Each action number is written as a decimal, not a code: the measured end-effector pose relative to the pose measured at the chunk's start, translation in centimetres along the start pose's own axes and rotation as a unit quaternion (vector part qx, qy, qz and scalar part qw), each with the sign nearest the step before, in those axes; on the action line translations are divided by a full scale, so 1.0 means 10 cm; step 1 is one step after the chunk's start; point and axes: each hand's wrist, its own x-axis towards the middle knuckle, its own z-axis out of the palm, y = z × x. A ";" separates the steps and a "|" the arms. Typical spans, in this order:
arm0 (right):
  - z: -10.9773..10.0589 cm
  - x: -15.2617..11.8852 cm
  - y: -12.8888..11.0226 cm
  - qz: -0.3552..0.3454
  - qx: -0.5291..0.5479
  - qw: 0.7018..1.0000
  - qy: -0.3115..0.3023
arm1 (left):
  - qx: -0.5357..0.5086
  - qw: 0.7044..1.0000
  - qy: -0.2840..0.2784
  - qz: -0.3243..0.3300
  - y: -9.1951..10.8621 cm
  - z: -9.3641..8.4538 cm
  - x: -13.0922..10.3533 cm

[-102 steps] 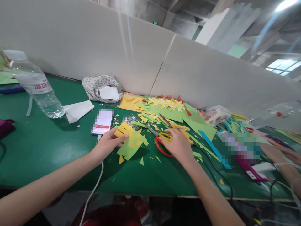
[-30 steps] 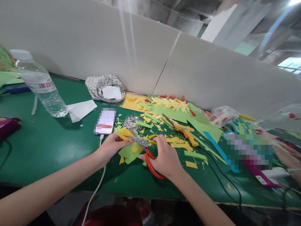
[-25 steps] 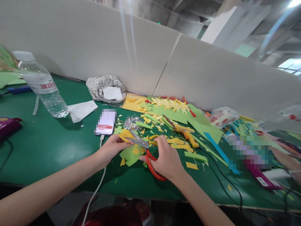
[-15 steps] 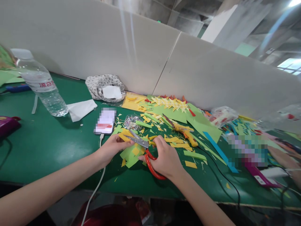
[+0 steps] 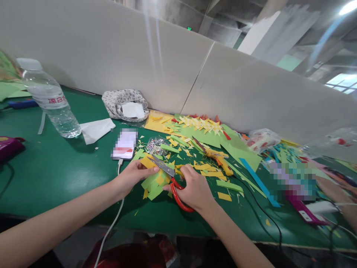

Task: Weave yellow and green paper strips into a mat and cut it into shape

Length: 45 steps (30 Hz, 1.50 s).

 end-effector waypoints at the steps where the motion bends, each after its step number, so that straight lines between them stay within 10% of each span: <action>1: 0.00 0.00 0.00 0.004 0.017 1.000 0.007 | 0.003 1.000 0.005 -0.001 0.00 0.00 0.00; 6: -0.04 0.05 0.02 0.097 0.182 0.978 0.022 | 0.046 0.996 0.065 0.031 0.07 0.02 -0.01; 11: -0.09 0.09 0.01 0.244 0.455 0.852 -0.085 | 0.167 0.958 0.126 0.196 0.22 0.04 -0.08; 18: -0.08 0.13 -0.03 0.251 0.538 0.801 -0.072 | 0.099 0.989 0.088 0.069 0.26 0.09 -0.13; 29: -0.06 0.09 -0.03 0.240 0.584 0.775 -0.024 | 0.102 0.987 0.109 0.060 0.10 0.00 0.01; 37: 0.03 0.17 0.22 0.353 0.644 0.642 0.222 | 0.027 0.978 0.178 0.108 0.18 -0.18 0.08; 45: 0.01 0.14 0.10 0.321 0.681 0.617 0.228 | 0.147 0.989 0.016 -0.015 0.10 0.01 -0.02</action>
